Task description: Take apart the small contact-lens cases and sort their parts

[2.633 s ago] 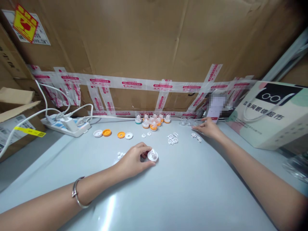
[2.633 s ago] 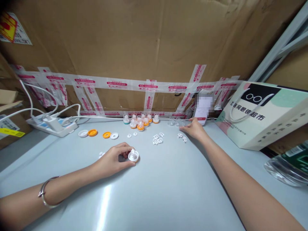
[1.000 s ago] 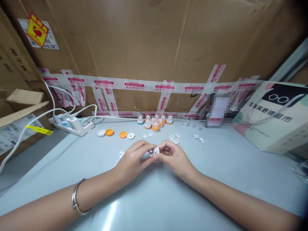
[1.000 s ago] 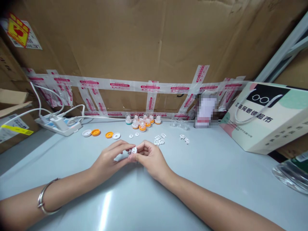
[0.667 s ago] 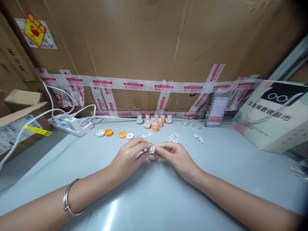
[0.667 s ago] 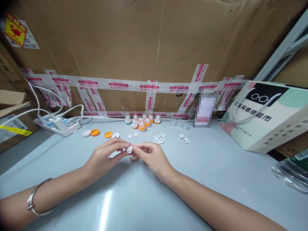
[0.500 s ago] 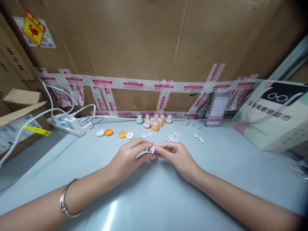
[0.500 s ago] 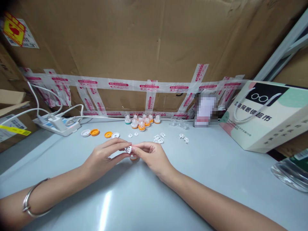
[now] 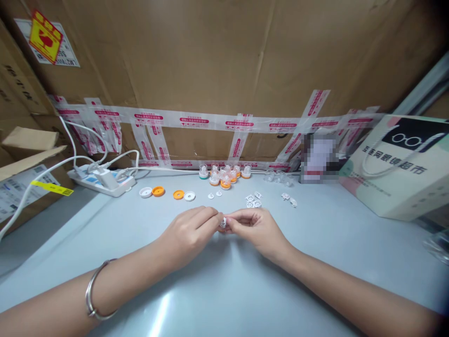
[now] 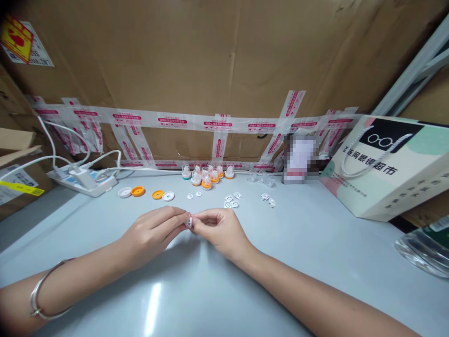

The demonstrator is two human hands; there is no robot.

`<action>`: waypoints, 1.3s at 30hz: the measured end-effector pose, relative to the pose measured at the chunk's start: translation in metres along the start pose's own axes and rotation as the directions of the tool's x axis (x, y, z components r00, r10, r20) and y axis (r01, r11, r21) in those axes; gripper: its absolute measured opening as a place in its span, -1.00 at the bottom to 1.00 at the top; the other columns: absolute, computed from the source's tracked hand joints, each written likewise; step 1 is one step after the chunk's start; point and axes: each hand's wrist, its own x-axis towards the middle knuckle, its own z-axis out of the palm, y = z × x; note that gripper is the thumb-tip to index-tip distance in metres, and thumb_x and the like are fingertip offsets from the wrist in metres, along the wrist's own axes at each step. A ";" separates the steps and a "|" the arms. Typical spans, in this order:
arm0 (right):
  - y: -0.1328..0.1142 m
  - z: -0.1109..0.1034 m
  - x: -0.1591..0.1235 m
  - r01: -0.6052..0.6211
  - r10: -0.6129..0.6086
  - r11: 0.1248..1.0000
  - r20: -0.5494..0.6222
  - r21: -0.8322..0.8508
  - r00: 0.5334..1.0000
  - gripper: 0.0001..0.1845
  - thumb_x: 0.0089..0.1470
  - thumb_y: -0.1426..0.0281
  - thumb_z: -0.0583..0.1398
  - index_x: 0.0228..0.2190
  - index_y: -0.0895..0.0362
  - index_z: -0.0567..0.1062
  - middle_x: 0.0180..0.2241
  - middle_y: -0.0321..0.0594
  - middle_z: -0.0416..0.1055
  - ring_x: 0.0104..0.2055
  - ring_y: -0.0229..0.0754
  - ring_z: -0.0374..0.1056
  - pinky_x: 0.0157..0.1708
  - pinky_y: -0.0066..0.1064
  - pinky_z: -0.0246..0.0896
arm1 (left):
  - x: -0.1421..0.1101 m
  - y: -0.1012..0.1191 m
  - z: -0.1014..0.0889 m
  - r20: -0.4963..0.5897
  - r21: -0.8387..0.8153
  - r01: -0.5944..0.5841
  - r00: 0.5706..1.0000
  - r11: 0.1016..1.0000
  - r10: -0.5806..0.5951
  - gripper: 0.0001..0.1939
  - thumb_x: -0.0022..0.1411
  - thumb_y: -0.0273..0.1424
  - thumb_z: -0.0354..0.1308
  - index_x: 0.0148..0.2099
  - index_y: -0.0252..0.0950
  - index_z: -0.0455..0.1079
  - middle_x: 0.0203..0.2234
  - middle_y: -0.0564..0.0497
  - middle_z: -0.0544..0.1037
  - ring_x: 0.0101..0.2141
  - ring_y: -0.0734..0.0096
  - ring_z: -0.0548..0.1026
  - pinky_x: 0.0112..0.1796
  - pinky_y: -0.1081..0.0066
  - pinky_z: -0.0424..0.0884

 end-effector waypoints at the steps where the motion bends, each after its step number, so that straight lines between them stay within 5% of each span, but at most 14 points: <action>1: 0.000 0.000 0.000 0.005 -0.005 1.000 -0.002 -0.003 1.000 -0.72 -0.27 0.31 0.30 -0.42 0.19 0.56 -0.55 -0.23 0.47 -0.44 -0.25 0.37 -0.33 -0.39 0.29 | 0.000 0.000 0.000 -0.009 0.007 -0.010 1.000 1.000 0.010 -0.87 0.16 -0.54 0.01 -0.21 -0.36 0.32 -0.35 -0.05 0.45 -0.35 0.44 0.40 -0.37 0.44 0.36; 16: 0.000 0.002 0.003 -0.070 0.071 0.993 -0.009 0.097 0.997 -0.77 -0.23 0.36 0.26 -0.42 0.19 0.50 -0.57 -0.30 0.41 -0.51 -0.34 0.32 -0.43 -0.47 0.25 | -0.002 0.001 0.005 -0.041 -0.075 -0.053 0.998 0.996 0.050 -0.77 0.14 -0.57 0.02 -0.12 -0.35 0.28 -0.31 -0.07 0.46 -0.30 0.44 0.41 -0.32 0.44 0.39; 26: -0.006 0.007 -0.002 -0.266 0.246 0.903 0.101 0.337 0.964 -0.80 -0.21 0.34 0.24 -0.57 0.21 0.36 -0.60 -0.33 0.35 -0.56 -0.42 0.25 -0.48 -0.53 0.18 | 0.003 0.001 0.004 -0.262 -0.291 -0.088 0.965 0.953 0.009 -0.68 0.03 -0.60 0.15 -0.12 -0.35 0.29 -0.34 -0.07 0.47 -0.31 0.45 0.41 -0.30 0.45 0.39; 31: -0.010 0.010 -0.003 -0.068 0.081 0.978 -0.059 0.196 0.995 -0.77 -0.25 0.37 0.26 -0.61 0.17 0.28 -0.64 -0.38 0.32 -0.58 -0.41 0.23 -0.50 -0.52 0.14 | 0.007 0.006 0.004 -0.232 -0.464 0.126 0.938 0.877 -0.257 -0.83 0.05 -0.53 0.15 -0.24 -0.32 0.32 -0.43 -0.02 0.46 -0.38 0.46 0.41 -0.34 0.43 0.39; 36: -0.007 0.002 0.002 -0.117 0.139 0.979 -0.131 0.167 0.982 -0.78 -0.21 0.33 0.22 -0.59 0.17 0.28 -0.63 -0.35 0.32 -0.59 -0.40 0.21 -0.54 -0.53 0.10 | 0.007 0.004 0.001 -0.234 -0.462 0.163 0.926 0.872 -0.297 -0.84 0.04 -0.50 0.17 -0.26 -0.31 0.33 -0.42 -0.01 0.47 -0.38 0.46 0.41 -0.33 0.42 0.38; 39: -0.011 -0.028 0.016 0.093 -0.125 0.988 -0.278 -0.124 0.952 -0.77 -0.21 0.29 0.23 -0.56 0.16 0.31 -0.58 -0.32 0.35 -0.55 -0.37 0.23 -0.51 -0.50 0.12 | 0.007 0.002 -0.001 -0.176 -0.471 0.275 0.902 0.838 -0.395 -0.88 0.05 -0.45 0.16 -0.29 -0.32 0.34 -0.42 0.00 0.47 -0.42 0.48 0.40 -0.37 0.44 0.38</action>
